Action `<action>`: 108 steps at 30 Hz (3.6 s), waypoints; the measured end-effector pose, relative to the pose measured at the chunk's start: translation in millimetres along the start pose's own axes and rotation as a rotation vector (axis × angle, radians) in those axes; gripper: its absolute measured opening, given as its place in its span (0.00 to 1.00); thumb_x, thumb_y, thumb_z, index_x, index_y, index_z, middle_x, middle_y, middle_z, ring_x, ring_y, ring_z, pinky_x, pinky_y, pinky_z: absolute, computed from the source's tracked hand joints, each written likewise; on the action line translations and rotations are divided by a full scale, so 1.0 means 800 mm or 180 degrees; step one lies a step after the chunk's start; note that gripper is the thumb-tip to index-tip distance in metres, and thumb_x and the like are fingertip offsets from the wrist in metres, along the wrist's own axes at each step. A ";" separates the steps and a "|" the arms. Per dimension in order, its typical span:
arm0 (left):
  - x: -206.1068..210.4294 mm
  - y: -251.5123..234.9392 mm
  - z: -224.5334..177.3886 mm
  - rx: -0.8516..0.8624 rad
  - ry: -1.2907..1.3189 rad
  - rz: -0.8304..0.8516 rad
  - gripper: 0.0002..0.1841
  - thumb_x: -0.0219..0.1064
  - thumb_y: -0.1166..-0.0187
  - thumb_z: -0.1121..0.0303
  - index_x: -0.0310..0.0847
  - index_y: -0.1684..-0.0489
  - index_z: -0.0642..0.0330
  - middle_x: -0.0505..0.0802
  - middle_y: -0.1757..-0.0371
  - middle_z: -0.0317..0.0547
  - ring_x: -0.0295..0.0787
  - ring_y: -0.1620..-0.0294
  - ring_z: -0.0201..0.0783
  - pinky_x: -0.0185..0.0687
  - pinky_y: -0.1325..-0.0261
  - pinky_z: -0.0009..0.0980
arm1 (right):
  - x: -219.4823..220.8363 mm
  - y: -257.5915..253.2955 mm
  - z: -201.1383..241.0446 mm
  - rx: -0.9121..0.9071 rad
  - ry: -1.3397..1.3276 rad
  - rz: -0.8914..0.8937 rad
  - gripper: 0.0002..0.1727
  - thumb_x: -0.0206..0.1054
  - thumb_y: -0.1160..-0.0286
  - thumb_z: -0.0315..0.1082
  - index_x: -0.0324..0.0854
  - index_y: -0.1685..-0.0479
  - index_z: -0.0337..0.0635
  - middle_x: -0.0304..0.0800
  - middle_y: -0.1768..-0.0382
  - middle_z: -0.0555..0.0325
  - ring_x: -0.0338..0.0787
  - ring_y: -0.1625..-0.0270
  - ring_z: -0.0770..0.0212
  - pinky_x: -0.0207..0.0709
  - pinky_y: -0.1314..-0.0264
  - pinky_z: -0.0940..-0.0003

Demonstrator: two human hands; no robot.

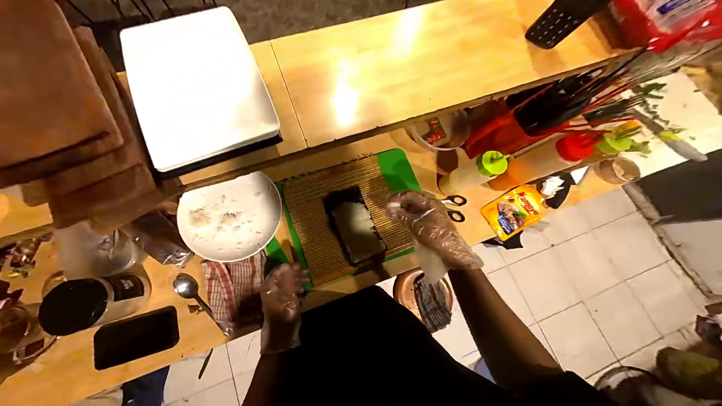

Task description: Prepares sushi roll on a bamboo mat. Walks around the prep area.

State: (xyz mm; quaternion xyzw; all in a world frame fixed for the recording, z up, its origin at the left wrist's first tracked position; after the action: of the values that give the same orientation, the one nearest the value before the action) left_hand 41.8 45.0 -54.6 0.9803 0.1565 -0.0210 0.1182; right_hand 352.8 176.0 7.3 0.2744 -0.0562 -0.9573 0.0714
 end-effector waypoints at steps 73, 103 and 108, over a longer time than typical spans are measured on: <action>0.228 0.011 -0.029 0.1271 -0.4290 0.1038 0.33 0.44 0.12 0.52 0.61 0.09 0.57 0.61 0.06 0.43 0.41 0.03 0.54 0.38 0.08 0.63 | 0.044 -0.030 -0.071 -0.0377 0.0644 0.0769 0.11 0.67 0.19 0.36 0.91 0.47 0.44 0.94 0.50 0.49 0.93 0.45 0.52 0.85 0.37 0.49; 0.153 -0.011 0.017 0.1120 -0.3661 0.0547 0.33 0.40 0.11 0.54 0.58 0.09 0.63 0.60 0.06 0.56 0.44 0.04 0.52 0.41 0.05 0.53 | 0.081 -0.025 -0.045 -0.1237 0.1228 0.0599 0.12 0.66 0.20 0.31 0.89 0.45 0.37 0.90 0.45 0.42 0.91 0.41 0.45 0.84 0.35 0.47; 0.164 -0.008 0.021 0.0877 -0.3705 0.0800 0.34 0.40 0.12 0.55 0.56 0.10 0.68 0.60 0.07 0.58 0.45 0.04 0.52 0.42 0.05 0.52 | 0.084 -0.029 -0.036 -0.1214 0.1392 0.0751 0.10 0.65 0.19 0.31 0.88 0.47 0.38 0.90 0.47 0.44 0.91 0.42 0.45 0.85 0.37 0.48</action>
State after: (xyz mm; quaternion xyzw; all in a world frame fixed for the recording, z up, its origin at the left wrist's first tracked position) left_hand 164.0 86.9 -82.3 0.8252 -0.0548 -0.5592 0.0581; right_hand 308.8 185.3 -55.0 0.4470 0.1097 -0.8540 0.2427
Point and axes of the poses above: each hand's wrist, its own y-axis away from the middle knuckle, its own x-axis out of the palm, z = x × y, the point moved 6 cm from there along -y, towards the middle knuckle
